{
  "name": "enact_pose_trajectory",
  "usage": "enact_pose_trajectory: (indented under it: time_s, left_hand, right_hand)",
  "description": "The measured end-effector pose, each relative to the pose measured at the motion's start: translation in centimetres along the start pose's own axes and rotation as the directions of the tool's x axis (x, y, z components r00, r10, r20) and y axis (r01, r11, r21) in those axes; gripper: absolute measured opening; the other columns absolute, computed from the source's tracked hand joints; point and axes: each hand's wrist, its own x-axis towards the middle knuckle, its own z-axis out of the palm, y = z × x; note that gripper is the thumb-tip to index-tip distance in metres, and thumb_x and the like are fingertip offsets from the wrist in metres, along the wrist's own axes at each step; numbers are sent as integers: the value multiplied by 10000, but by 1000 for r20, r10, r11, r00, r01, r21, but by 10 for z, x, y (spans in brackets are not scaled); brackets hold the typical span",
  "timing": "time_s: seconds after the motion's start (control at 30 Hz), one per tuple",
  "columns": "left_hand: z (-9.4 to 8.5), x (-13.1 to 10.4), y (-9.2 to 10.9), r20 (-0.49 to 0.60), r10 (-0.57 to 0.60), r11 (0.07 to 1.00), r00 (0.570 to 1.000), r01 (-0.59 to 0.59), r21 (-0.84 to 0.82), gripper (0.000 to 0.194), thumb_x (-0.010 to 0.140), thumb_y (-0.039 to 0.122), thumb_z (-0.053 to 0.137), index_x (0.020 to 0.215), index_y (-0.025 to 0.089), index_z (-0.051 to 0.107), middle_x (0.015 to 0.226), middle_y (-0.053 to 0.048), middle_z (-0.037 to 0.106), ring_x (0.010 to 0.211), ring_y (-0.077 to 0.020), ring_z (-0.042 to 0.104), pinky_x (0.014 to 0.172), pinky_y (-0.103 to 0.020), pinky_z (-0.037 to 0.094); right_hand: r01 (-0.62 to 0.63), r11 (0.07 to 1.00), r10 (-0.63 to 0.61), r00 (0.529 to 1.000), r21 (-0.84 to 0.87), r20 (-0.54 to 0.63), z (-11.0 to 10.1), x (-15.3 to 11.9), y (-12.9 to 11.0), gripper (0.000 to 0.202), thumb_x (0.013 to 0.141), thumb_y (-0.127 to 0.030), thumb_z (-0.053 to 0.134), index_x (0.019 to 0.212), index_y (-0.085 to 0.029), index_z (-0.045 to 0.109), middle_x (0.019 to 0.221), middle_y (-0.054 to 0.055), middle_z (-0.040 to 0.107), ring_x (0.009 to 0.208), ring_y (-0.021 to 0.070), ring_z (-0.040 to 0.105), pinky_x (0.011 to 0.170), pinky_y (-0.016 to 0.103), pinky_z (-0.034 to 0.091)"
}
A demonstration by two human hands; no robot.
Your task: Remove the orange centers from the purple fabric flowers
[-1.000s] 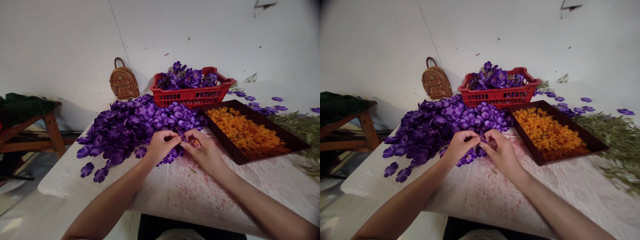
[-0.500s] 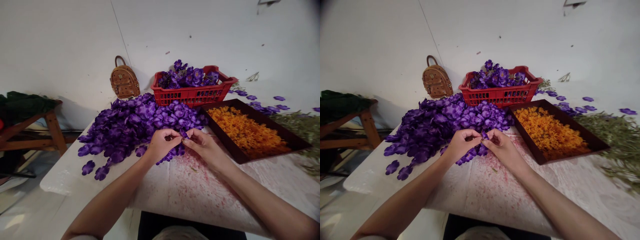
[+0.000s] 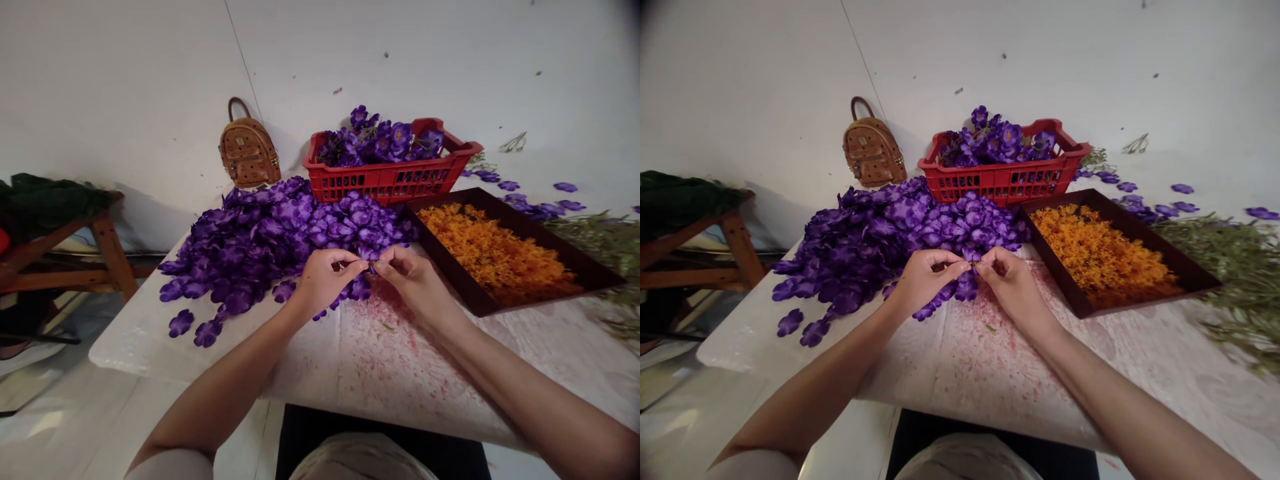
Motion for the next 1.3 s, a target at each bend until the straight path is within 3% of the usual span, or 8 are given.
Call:
enact_pose_trajectory:
  time_s: [0.3,0.43,0.6,0.83,0.97,1.07,1.3]
  left_hand:
    - [6,-2,-2,-65,-10,999,998,12,36,169,892,297,732,831,172,829,784,-50,794,642,-146,614,599,-266,421]
    - [10,-3,-7,-83,6,999,996,-3,37,191,896,334,730,845,182,834,772,-41,793,636,-146,613,589,-266,409]
    - [14,-3,-10,-92,24,999,995,-20,35,196,899,354,726,861,197,836,783,-37,792,655,-153,624,603,-274,417]
    - [13,0,-10,-76,-24,988,997,13,-151,168,855,332,762,824,179,824,780,-40,774,682,-149,628,645,-270,456]
    - [12,2,-11,-47,-82,964,996,68,-258,151,834,309,773,839,166,822,755,-30,750,643,-123,589,618,-248,442]
    - [12,3,-10,-30,-117,944,993,101,-313,136,825,290,774,837,161,815,767,-30,745,633,-110,570,608,-238,433]
    - [12,3,-6,-13,-123,957,992,116,-266,95,812,241,743,782,157,777,679,10,670,590,-100,523,594,-234,401]
  right_hand:
    - [-223,927,219,975,300,48,6,-4,2,356,823,-512,790,740,-222,601,725,-6,575,668,158,509,643,317,429]
    - [-245,926,237,969,289,62,5,-4,5,412,794,-567,803,724,-222,589,723,0,581,679,169,535,666,333,455]
    - [-148,973,152,988,176,-6,3,-2,8,367,833,-546,745,739,-227,590,713,-6,577,674,168,522,675,334,442]
    - [53,986,-57,998,-157,-21,1,-2,-3,194,909,-371,645,788,-236,576,713,0,617,672,182,552,638,321,423]
    - [55,988,-66,995,-142,-74,5,-3,-3,211,861,-403,699,847,-242,563,776,9,640,709,193,590,666,332,463]
    - [33,993,-39,998,-112,-47,7,-3,-2,289,797,-443,751,908,-243,574,804,16,648,744,214,611,701,360,485]
    - [114,984,-118,993,-136,-20,5,-6,-11,140,864,-338,676,847,-243,574,796,3,601,736,184,563,683,324,465]
